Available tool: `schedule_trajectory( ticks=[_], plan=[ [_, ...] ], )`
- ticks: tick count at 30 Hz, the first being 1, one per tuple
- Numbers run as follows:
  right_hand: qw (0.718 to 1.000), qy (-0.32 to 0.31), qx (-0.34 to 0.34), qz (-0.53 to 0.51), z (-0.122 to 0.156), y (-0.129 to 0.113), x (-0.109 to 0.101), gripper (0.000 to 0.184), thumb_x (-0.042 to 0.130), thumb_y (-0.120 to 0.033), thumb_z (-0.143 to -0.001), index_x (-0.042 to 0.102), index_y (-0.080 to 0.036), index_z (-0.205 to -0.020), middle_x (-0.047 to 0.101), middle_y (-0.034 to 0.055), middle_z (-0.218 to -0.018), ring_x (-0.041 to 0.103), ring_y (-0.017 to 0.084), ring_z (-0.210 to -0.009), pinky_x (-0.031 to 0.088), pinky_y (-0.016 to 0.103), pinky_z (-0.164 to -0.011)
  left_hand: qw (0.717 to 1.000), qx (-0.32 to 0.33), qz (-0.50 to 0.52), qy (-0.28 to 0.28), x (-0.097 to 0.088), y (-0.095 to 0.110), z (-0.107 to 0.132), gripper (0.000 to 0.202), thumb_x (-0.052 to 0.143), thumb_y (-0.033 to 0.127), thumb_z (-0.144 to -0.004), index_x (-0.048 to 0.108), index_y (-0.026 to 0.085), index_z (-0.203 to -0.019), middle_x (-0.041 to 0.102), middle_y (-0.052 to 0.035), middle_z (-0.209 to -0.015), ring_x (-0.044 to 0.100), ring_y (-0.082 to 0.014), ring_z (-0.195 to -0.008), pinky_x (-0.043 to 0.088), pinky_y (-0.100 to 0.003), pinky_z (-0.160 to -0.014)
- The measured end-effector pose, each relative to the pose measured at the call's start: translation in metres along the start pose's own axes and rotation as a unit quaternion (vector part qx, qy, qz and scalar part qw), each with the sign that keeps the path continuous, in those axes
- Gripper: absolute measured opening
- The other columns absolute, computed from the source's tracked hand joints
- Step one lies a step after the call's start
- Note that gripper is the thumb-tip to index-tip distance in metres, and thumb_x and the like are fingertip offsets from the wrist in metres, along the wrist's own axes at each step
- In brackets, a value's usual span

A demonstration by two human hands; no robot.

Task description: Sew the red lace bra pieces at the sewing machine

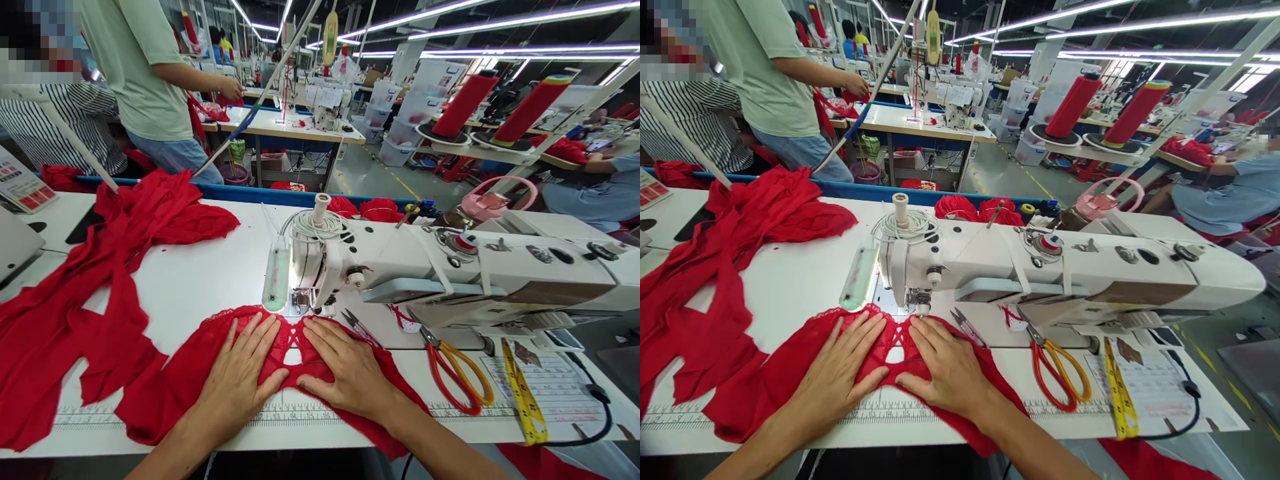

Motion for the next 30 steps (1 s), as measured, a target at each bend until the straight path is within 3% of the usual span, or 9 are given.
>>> schedule_trajectory(
  ticks=[6, 12, 16, 19, 24, 27, 30],
  plan=[
    [1.0, 0.008, -0.009, -0.002, 0.0, -0.002, -0.002, 0.072, 0.068, -0.056, -0.087, 0.055, -0.013, -0.143, 0.056, 0.0143, -0.146, 0.055, 0.033, -0.133, 0.058, 0.044, -0.097, 1.0, -0.001, -0.004, -0.004, 0.0, 0.0, 0.0, 0.065, 0.045, 0.049, -0.102, 0.028, 0.02, -0.158, 0.048, -0.0069, -0.155, 0.038, -0.0247, -0.146, 0.017, -0.048, -0.125],
    [1.0, 0.013, -0.007, 0.002, 0.0, -0.003, -0.002, 0.071, 0.068, -0.054, -0.087, 0.056, -0.01, -0.141, 0.057, 0.0156, -0.144, 0.054, 0.032, -0.134, 0.061, 0.042, -0.092, 1.0, -0.003, -0.004, -0.008, 0.003, -0.002, 0.002, 0.066, 0.042, 0.051, -0.102, 0.026, 0.021, -0.158, 0.047, -0.0081, -0.156, 0.041, -0.0265, -0.144, 0.024, -0.052, -0.123],
    [1.0, -0.007, -0.002, -0.005, -0.004, -0.002, -0.001, 0.069, 0.069, -0.052, -0.087, 0.056, -0.011, -0.141, 0.055, 0.0154, -0.146, 0.053, 0.032, -0.135, 0.058, 0.045, -0.099, 1.0, -0.008, -0.007, -0.008, 0.006, -0.003, 0.002, 0.064, 0.042, 0.051, -0.102, 0.028, 0.021, -0.157, 0.045, -0.009, -0.156, 0.041, -0.0279, -0.145, 0.029, -0.054, -0.121],
    [1.0, -0.015, -0.02, -0.005, -0.003, -0.01, -0.009, 0.072, 0.072, -0.052, -0.085, 0.056, -0.01, -0.142, 0.052, 0.0162, -0.149, 0.051, 0.033, -0.136, 0.054, 0.047, -0.104, 1.0, -0.011, 0.006, 0.005, -0.003, 0.001, 0.003, 0.063, 0.043, 0.049, -0.102, 0.028, 0.02, -0.157, 0.046, -0.0112, -0.155, 0.041, -0.0298, -0.145, 0.036, -0.054, -0.117],
    [0.997, 0.068, -0.043, 0.011, 0.037, -0.038, -0.048, 0.045, 0.056, -0.027, -0.099, 0.055, -0.017, -0.143, 0.058, 0.0091, -0.145, 0.056, 0.025, -0.133, 0.056, 0.038, -0.104, 0.996, -0.003, 0.061, 0.062, -0.045, 0.019, 0.026, 0.047, 0.049, 0.031, -0.103, 0.043, 0.022, -0.148, 0.061, -0.0102, -0.138, 0.057, -0.0257, -0.13, 0.049, -0.041, -0.108],
    [0.993, 0.106, -0.046, 0.016, 0.077, -0.047, -0.053, 0.054, 0.056, -0.022, -0.097, 0.046, -0.024, -0.15, 0.065, 0.0039, -0.138, 0.064, 0.021, -0.123, 0.062, 0.03, -0.094, 0.991, 0.019, 0.085, 0.103, -0.065, 0.022, 0.055, 0.039, 0.053, 0.021, -0.1, 0.053, 0.023, -0.139, 0.07, -0.0077, -0.118, 0.066, -0.0215, -0.11, 0.054, -0.033, -0.097],
    [0.992, 0.111, -0.037, 0.053, 0.104, -0.04, -0.038, 0.067, 0.057, -0.026, -0.095, 0.032, -0.028, -0.158, 0.065, 0.0025, -0.138, 0.068, 0.024, -0.118, 0.065, 0.032, -0.086, 0.991, 0.044, 0.045, 0.116, -0.069, 0.013, 0.085, 0.04, 0.057, 0.02, -0.098, 0.055, 0.022, -0.139, 0.071, -0.0073, -0.112, 0.066, -0.0216, -0.104, 0.051, -0.034, -0.097]
  ],
)
Point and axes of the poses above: each hand's wrist, its own z-axis away from the middle knuckle, its own x-axis out of the palm, y = z × x, the point moved 10 cm from there along -z, towards the middle knuckle
